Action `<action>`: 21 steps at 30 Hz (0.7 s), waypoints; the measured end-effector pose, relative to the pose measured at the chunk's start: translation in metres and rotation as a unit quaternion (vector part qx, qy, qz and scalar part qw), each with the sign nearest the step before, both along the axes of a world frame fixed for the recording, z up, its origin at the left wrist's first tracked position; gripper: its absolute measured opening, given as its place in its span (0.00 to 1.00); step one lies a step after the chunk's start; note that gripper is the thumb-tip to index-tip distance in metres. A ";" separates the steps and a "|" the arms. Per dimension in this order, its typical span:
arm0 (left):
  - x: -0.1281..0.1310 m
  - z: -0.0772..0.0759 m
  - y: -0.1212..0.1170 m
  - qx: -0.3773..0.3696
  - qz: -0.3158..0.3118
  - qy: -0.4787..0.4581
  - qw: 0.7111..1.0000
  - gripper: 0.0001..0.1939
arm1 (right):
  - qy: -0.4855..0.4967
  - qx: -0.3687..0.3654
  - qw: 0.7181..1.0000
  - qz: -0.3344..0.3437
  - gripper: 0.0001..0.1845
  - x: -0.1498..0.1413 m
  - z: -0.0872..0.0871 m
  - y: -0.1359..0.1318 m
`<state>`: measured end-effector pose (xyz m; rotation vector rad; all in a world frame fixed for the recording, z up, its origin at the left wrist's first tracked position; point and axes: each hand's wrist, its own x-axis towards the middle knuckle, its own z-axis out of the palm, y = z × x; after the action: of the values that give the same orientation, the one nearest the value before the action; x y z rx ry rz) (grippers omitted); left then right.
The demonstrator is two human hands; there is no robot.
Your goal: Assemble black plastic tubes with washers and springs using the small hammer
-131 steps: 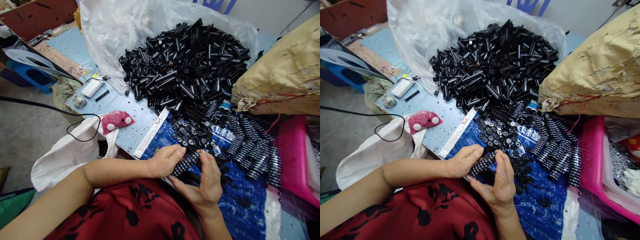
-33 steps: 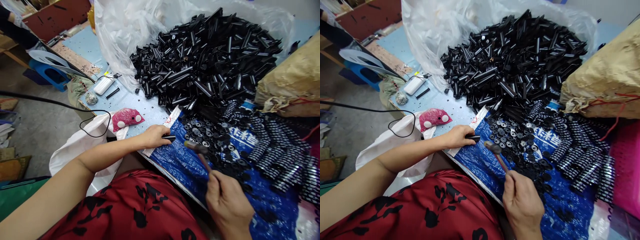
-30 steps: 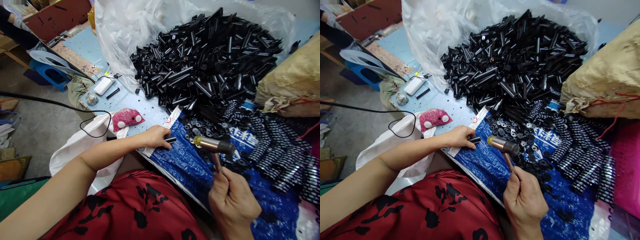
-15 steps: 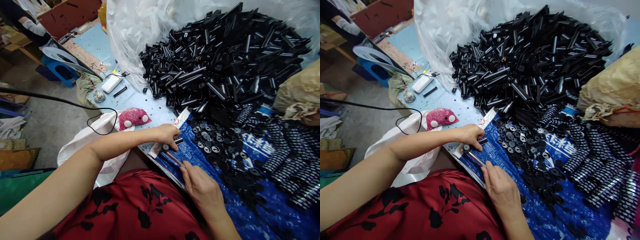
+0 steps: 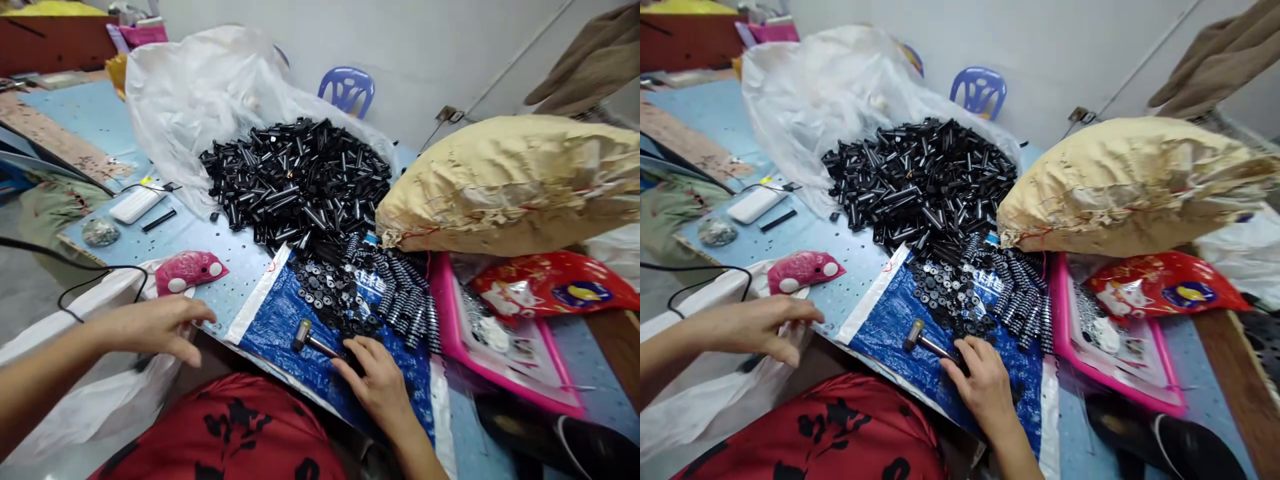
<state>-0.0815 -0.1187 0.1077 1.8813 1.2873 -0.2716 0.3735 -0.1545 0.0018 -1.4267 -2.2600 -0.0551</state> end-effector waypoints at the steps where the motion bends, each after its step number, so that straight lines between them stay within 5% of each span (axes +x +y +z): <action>1: 0.019 -0.001 0.002 0.012 -0.003 -0.056 0.998 0.32 | 0.002 -0.010 1.000 -0.017 0.22 0.006 0.003 0.014; 6: 0.177 -0.016 0.064 0.203 0.006 -0.205 0.958 0.25 | 0.000 -0.096 0.980 -0.172 0.27 0.044 0.019 0.122; 11: 0.303 -0.043 0.162 0.312 -0.001 -0.088 0.946 0.23 | -0.036 -0.220 0.935 -0.278 0.27 0.085 0.028 0.217; 16: 0.353 -0.078 0.221 0.337 0.007 -0.052 0.940 0.29 | -0.060 -0.304 0.905 -0.292 0.33 0.107 0.021 0.256; 21: 0.375 -0.100 0.230 0.306 -0.020 -0.046 0.951 0.34 | -0.077 -0.347 0.890 -0.287 0.39 0.112 0.009 0.255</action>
<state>0.2938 0.1111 0.0078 2.4018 1.3682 0.2254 0.4856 0.1004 0.0111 -2.5082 -1.9615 0.5194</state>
